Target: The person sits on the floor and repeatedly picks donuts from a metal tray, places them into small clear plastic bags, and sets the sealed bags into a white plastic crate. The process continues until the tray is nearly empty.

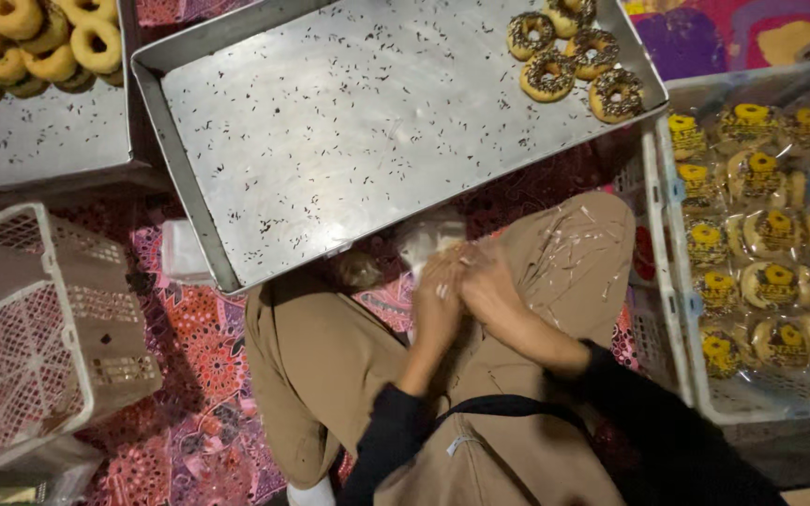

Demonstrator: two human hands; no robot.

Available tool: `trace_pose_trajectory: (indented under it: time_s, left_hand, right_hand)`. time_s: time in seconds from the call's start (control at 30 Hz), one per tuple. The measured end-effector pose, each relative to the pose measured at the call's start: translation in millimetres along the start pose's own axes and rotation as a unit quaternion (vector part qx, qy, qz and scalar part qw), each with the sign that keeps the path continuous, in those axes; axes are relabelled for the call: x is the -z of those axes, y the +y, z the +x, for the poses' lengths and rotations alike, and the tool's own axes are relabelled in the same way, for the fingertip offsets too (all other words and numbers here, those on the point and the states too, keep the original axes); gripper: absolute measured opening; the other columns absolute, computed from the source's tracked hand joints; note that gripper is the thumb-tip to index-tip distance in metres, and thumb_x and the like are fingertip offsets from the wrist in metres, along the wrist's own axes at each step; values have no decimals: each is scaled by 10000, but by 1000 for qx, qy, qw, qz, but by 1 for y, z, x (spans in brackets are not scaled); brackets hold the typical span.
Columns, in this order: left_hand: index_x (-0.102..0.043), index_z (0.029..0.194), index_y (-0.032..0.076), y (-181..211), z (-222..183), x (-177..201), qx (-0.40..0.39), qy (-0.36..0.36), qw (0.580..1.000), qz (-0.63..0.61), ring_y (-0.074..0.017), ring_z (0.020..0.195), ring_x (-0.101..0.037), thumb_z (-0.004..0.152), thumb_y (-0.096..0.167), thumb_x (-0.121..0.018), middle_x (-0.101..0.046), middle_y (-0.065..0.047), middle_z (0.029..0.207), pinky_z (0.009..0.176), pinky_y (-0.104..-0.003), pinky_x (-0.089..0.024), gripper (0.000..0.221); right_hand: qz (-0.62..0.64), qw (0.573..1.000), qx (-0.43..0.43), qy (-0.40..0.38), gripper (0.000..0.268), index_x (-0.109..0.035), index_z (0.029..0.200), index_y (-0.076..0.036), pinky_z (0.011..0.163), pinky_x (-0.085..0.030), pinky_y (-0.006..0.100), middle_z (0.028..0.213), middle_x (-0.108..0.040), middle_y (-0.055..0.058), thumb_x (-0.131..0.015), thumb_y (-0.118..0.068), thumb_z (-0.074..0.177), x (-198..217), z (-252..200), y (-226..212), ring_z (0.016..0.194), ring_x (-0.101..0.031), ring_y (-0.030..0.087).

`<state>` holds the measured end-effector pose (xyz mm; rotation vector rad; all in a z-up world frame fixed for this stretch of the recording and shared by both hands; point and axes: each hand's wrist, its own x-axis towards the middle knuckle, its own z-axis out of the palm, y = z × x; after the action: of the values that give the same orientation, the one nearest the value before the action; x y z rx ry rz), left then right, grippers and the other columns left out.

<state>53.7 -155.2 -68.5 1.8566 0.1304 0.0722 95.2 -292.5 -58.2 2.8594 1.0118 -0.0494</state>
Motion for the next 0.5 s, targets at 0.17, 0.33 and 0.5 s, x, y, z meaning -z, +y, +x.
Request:
trace_pose_trajectory:
  time_s: [0.17, 0.33, 0.5]
  left_hand:
    - [-289, 1487, -54, 88, -13, 2, -249, 162, 949, -104, -348, 1432, -311, 1027, 324, -560, -326, -278, 1511, 1140, -495, -313, 654]
    - [-599, 1134, 74, 47, 22, 41, 137, 247, 665, -692, -240, 1012, -483, 1147, 262, -687, -630, -136, 1143, 761, -307, -391, 208]
    - [-643, 1071, 66, -4, 8, 102, 88, 288, 606, -737, -291, 1176, -608, 1039, 269, -667, -674, -129, 1114, 1025, -424, -510, 207]
  right_hand:
    - [52, 971, -35, 231, 559, -543, 1385, -120, 1122, -295, 603, 1592, -364, 171, -685, -375, 909, 69, -36, 20, 1445, -366, 336]
    - [482, 870, 81, -63, 672, -655, 1282, -87, 994, -516, 424, 1307, -644, 162, -827, -449, 743, 130, 30, 72, 1191, -612, 280]
    - [194, 964, -54, 175, 1118, -550, 1591, -37, 1100, -370, 513, 1436, -502, 298, -863, -502, 625, 75, 117, 257, 1302, -477, 436]
